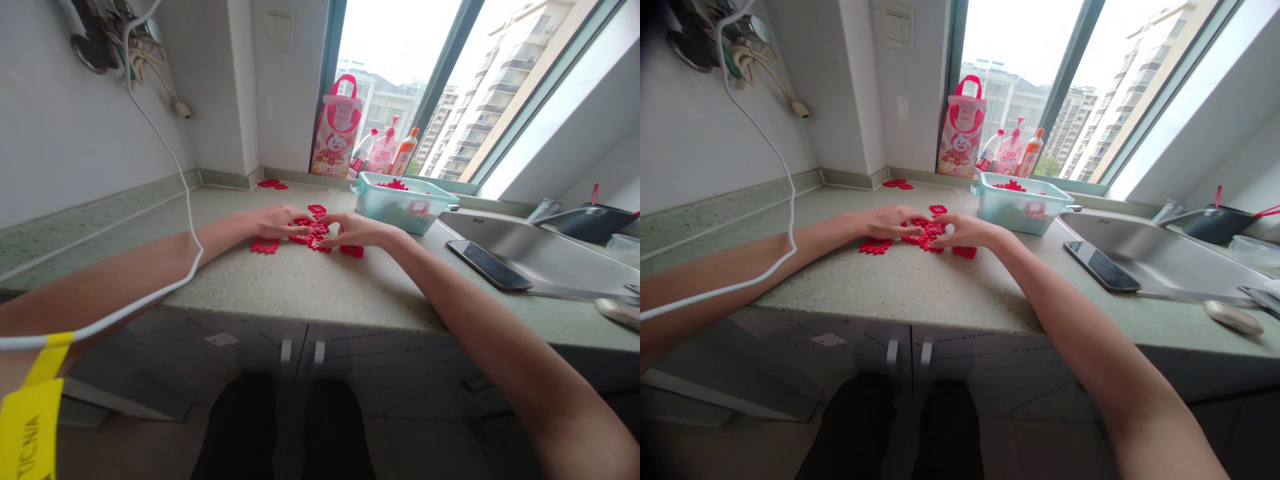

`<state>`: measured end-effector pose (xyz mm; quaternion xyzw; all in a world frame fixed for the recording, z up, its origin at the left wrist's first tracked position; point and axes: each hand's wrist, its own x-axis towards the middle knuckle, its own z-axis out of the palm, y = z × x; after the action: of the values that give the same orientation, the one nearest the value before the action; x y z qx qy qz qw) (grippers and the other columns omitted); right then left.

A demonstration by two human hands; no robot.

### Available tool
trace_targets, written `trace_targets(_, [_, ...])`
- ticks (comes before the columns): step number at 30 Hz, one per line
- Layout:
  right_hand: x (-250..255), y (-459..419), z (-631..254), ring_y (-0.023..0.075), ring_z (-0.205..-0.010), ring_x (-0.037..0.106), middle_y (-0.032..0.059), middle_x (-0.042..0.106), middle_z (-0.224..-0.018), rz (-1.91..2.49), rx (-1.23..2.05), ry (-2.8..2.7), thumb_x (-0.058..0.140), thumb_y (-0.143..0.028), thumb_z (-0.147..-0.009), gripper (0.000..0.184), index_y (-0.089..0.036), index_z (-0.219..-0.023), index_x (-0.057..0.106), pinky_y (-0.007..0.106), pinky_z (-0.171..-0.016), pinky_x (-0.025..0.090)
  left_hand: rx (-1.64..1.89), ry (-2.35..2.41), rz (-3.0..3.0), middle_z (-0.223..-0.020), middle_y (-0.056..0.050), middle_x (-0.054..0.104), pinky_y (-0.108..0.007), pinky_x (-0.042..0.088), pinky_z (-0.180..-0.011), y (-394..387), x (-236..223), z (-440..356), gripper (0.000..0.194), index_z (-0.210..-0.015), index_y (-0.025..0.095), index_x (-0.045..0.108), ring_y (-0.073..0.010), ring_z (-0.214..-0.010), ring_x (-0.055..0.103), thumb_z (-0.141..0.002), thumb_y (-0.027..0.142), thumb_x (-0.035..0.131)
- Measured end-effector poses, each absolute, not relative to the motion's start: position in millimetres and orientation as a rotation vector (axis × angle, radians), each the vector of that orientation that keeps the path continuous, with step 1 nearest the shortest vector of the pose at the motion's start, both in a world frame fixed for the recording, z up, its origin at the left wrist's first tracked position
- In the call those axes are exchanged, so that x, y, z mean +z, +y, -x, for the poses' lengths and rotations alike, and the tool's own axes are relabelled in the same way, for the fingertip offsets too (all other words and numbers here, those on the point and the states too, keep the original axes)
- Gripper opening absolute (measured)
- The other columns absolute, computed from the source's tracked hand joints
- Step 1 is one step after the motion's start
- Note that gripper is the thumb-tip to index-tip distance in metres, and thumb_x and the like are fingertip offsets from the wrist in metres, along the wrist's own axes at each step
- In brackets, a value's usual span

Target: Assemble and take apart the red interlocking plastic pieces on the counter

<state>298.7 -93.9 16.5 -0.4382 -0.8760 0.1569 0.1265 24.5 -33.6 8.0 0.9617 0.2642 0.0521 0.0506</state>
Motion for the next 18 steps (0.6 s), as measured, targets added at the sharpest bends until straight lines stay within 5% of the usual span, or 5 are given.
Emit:
trace_targets(5, [17.7, -94.0, -298.8, 0.0269, -0.108, 0.075, 0.0079, 0.078, -0.140, 1.277, 0.472, -2.534, 0.082, -0.061, -0.089, 0.060, -0.029, -0.139, 0.079, 0.037, -0.096, 0.056, 0.144, 0.805, -2.957, -0.152, -0.012, 0.070, -0.036, 0.049, -0.109, -35.6, 9.5, -23.9, 0.080, -0.162, 0.026, 0.058, -0.0304, -0.133, 0.067, -0.100, 0.077, 0.059])
trace_targets(11, [19.9, -96.6, -296.6, 0.0252, -0.104, 0.075, 0.0066, 0.081, -0.135, 1.278, 0.470, -2.537, 0.082, -0.059, -0.089, 0.055, -0.029, -0.136, 0.080, 0.035, -0.093, 0.055, 0.176, 0.864, -2.932, -0.150, -0.010, 0.071, -0.033, 0.050, -0.106, -39.9, 10.2, -27.0, 0.072, -0.159, 0.026, 0.060, -0.0283, -0.131, 0.069, -0.104, 0.072, 0.054])
trace_targets(18, [27.8, -105.9, -291.3, 0.0246, -0.096, 0.074, 0.0078, 0.084, -0.120, 1.369, 0.468, -2.513, 0.085, -0.057, -0.087, 0.057, -0.028, -0.135, 0.081, 0.035, -0.088, 0.055, 0.107, 0.861, -2.935, -0.161, -0.011, 0.063, -0.043, 0.044, -0.118, -44.4, 13.2, -27.4, 0.088, -0.165, 0.030, 0.055, -0.0348, -0.144, 0.059, -0.095, 0.082, 0.061])
